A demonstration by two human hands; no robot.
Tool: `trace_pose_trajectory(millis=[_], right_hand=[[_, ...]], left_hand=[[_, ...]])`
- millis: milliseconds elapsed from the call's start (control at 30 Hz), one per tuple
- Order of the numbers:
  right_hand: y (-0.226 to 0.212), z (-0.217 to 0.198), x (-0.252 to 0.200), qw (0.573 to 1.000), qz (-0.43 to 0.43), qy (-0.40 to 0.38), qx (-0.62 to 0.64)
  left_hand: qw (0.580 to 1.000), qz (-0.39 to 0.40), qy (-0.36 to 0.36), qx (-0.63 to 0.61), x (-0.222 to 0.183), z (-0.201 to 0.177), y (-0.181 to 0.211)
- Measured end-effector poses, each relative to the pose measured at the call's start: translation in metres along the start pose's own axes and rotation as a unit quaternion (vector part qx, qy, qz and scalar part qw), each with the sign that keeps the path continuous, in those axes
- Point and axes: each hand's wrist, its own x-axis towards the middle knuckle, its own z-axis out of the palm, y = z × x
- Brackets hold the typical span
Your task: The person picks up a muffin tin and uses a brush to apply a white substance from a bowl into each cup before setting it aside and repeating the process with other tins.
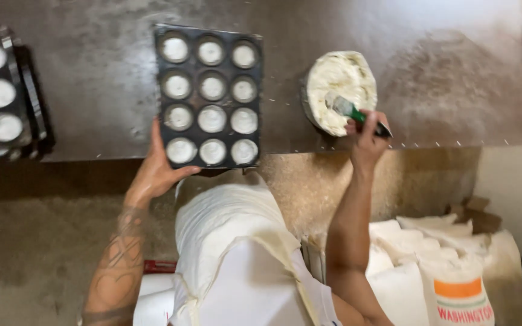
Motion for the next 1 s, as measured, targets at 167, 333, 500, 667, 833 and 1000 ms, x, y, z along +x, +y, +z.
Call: trace_pose_trajectory(millis=[167,333,500,667,833,1000], right_hand=[[-0.129,0.075,-0.034,0.891,-0.216,-0.344,-0.201],[-0.180,0.171,-0.034,0.630,-0.391,-0.583,-0.333],[-0.149,0.250,-0.039,0.531,-0.401,-0.639,-0.386],[-0.089,0.294,-0.036,0.757,-0.207,-0.556,-0.274],[-0.051,0.283,-0.049,0.916,0.184,-0.349,-0.076],[-0.046,0.223,-0.095,0.875,0.344,-0.236,0.248]], left_hand=[[1.000,0.018,0.008,0.023,0.000,0.000,-0.012],[0.998,0.034,0.020,0.038,0.002,0.004,-0.021],[0.999,0.036,0.023,0.018,0.002,0.006,-0.026],[0.998,0.055,0.020,0.029,0.002,0.005,-0.027],[0.999,0.027,0.011,0.031,0.003,0.004,-0.021],[0.998,0.054,0.009,0.038,0.003,-0.001,-0.016]])
